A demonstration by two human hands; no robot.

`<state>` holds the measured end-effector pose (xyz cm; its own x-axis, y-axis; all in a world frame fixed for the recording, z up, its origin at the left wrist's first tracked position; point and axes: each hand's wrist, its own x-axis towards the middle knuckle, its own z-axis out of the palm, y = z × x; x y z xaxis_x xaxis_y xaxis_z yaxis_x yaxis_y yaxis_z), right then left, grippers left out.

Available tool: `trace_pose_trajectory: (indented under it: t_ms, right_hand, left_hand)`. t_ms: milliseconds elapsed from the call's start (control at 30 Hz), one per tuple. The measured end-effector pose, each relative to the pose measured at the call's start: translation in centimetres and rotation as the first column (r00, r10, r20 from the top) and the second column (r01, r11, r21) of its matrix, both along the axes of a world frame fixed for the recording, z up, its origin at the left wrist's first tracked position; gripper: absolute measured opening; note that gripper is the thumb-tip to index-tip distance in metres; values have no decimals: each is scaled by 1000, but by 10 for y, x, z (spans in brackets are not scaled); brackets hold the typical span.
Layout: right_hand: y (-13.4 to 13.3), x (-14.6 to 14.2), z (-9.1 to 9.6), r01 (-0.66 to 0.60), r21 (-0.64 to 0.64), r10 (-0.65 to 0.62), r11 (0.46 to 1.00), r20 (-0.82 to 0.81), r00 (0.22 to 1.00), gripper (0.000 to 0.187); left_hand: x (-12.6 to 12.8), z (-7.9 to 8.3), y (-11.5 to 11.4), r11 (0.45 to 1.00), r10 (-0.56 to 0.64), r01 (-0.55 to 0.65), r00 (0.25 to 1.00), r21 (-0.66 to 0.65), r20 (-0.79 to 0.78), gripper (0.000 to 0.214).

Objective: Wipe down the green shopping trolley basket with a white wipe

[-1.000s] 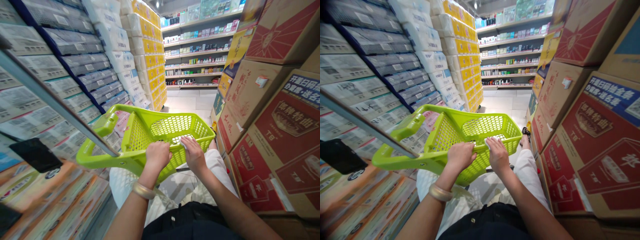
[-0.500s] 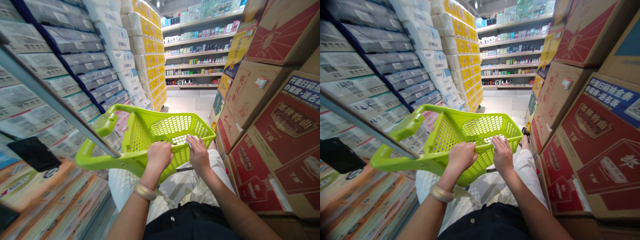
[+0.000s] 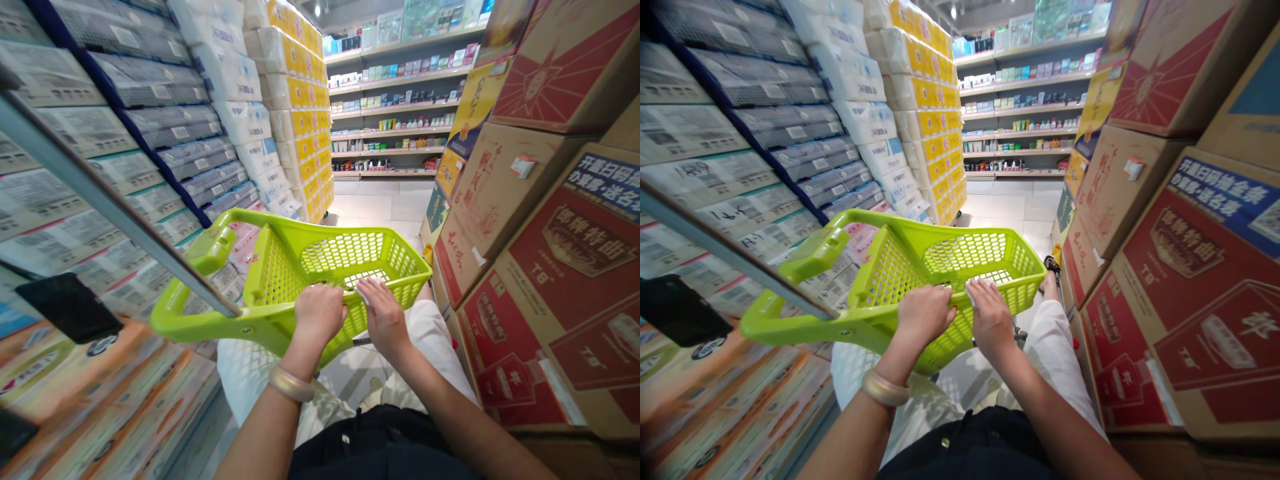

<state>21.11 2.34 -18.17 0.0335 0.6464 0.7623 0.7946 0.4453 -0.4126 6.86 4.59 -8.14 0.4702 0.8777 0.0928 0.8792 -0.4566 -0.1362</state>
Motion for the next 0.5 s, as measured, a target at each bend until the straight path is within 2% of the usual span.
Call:
trace_pose_trajectory:
  t_ms: [67,133,300,333,500]
  right_hand:
    - [-3,-9,2,-97,7,96,995,44,994,49]
    - [-3,-9,3,-129,12,128,992,56,990,50]
    - [3,10,1,30,11,-30,999,-20,999,46]
    - [2,9,1,32,8,-31,999,-21,999,45]
    - [-3,-6,7,-143,7,142,990,70,987,47]
  left_hand:
    - [0,-1,0,1000,-7,7,1000,10,4,17]
    - [-1,-1,-1,1000,-12,12,1000,11,5,17]
    - [-1,0,0,1000,-9,9,1000,3,-9,17]
    - [-1,0,0,1000,-6,6,1000,6,-11,17]
    - [-2,-1,0,1000,-16,16,1000,24,-6,18]
